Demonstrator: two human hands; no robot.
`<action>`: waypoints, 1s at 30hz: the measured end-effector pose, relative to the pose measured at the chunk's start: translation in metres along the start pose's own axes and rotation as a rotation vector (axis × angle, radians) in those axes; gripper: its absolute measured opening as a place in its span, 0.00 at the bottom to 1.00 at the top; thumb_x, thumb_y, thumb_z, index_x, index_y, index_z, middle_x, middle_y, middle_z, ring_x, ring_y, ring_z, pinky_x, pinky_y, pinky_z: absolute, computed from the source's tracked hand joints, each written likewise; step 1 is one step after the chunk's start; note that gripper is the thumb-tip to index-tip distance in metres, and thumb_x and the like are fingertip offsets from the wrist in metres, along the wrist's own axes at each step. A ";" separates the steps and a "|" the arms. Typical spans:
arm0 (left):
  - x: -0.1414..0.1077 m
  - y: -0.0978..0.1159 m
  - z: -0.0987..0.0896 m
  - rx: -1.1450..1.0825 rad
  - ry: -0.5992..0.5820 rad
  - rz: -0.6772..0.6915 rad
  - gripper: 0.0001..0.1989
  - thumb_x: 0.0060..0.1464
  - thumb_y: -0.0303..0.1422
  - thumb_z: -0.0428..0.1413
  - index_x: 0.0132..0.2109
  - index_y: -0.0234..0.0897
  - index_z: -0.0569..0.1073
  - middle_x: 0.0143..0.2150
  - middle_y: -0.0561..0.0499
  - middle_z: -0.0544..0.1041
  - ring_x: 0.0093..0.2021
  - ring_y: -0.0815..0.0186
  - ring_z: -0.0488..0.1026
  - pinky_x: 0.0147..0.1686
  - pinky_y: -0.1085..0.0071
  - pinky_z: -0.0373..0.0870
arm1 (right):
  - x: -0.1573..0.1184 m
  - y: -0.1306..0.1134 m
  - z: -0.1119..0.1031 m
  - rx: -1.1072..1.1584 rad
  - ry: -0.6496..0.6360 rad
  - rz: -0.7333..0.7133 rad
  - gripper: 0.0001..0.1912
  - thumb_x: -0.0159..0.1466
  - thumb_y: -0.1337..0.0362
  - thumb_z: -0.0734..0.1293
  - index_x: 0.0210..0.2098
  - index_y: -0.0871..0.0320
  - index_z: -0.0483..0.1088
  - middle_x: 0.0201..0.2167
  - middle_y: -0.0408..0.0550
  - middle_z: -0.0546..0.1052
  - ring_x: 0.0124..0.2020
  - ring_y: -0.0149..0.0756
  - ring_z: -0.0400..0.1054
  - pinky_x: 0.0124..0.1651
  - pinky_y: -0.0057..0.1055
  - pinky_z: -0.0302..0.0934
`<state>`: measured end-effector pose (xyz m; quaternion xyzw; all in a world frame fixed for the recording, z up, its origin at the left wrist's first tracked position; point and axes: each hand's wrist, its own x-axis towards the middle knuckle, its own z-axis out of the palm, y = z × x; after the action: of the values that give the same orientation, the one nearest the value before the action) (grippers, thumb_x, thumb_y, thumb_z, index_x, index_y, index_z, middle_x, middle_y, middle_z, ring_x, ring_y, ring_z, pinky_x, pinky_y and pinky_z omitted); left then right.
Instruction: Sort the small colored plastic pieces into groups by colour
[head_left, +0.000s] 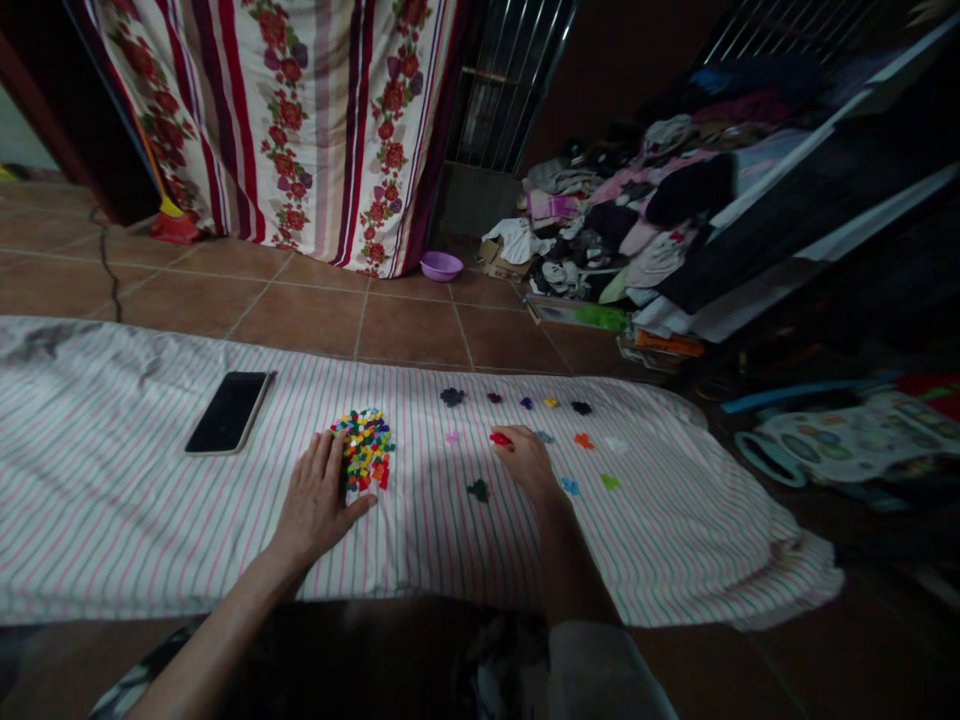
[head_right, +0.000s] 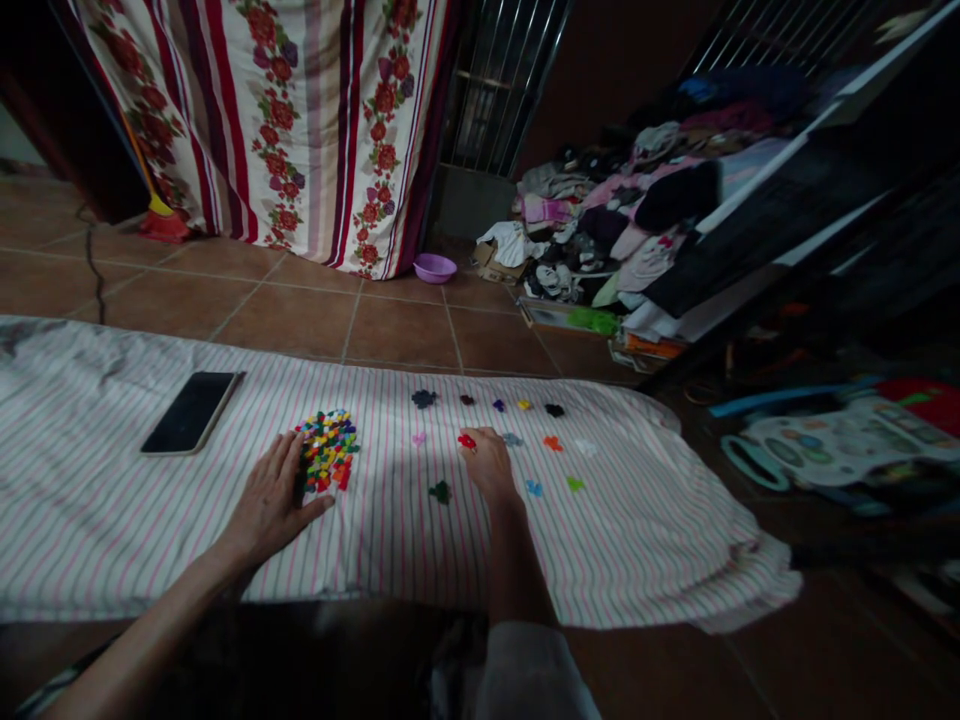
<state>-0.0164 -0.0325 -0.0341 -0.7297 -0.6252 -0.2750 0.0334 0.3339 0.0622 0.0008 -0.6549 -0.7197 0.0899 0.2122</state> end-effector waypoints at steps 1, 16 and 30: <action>0.001 0.000 0.000 -0.004 -0.001 0.001 0.48 0.53 0.56 0.51 0.70 0.33 0.43 0.69 0.32 0.55 0.69 0.44 0.50 0.61 0.46 0.58 | 0.001 0.001 -0.001 0.002 -0.013 0.000 0.18 0.59 0.68 0.63 0.47 0.57 0.76 0.43 0.53 0.77 0.45 0.40 0.70 0.51 0.36 0.63; 0.013 0.008 0.003 0.025 -0.057 -0.048 0.48 0.52 0.55 0.53 0.69 0.31 0.47 0.69 0.29 0.54 0.70 0.42 0.48 0.62 0.44 0.56 | 0.007 -0.095 0.001 0.213 0.082 -0.286 0.14 0.61 0.69 0.63 0.45 0.58 0.75 0.38 0.50 0.76 0.38 0.37 0.70 0.45 0.33 0.64; 0.013 0.007 0.004 0.015 -0.041 -0.037 0.48 0.52 0.56 0.53 0.69 0.33 0.47 0.69 0.29 0.53 0.70 0.43 0.47 0.61 0.43 0.55 | -0.009 -0.151 0.035 0.102 -0.272 -0.381 0.13 0.64 0.70 0.65 0.48 0.56 0.71 0.42 0.50 0.74 0.45 0.37 0.68 0.49 0.33 0.63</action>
<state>-0.0072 -0.0204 -0.0296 -0.7230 -0.6413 -0.2559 0.0212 0.1831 0.0400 0.0294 -0.4776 -0.8467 0.1719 0.1594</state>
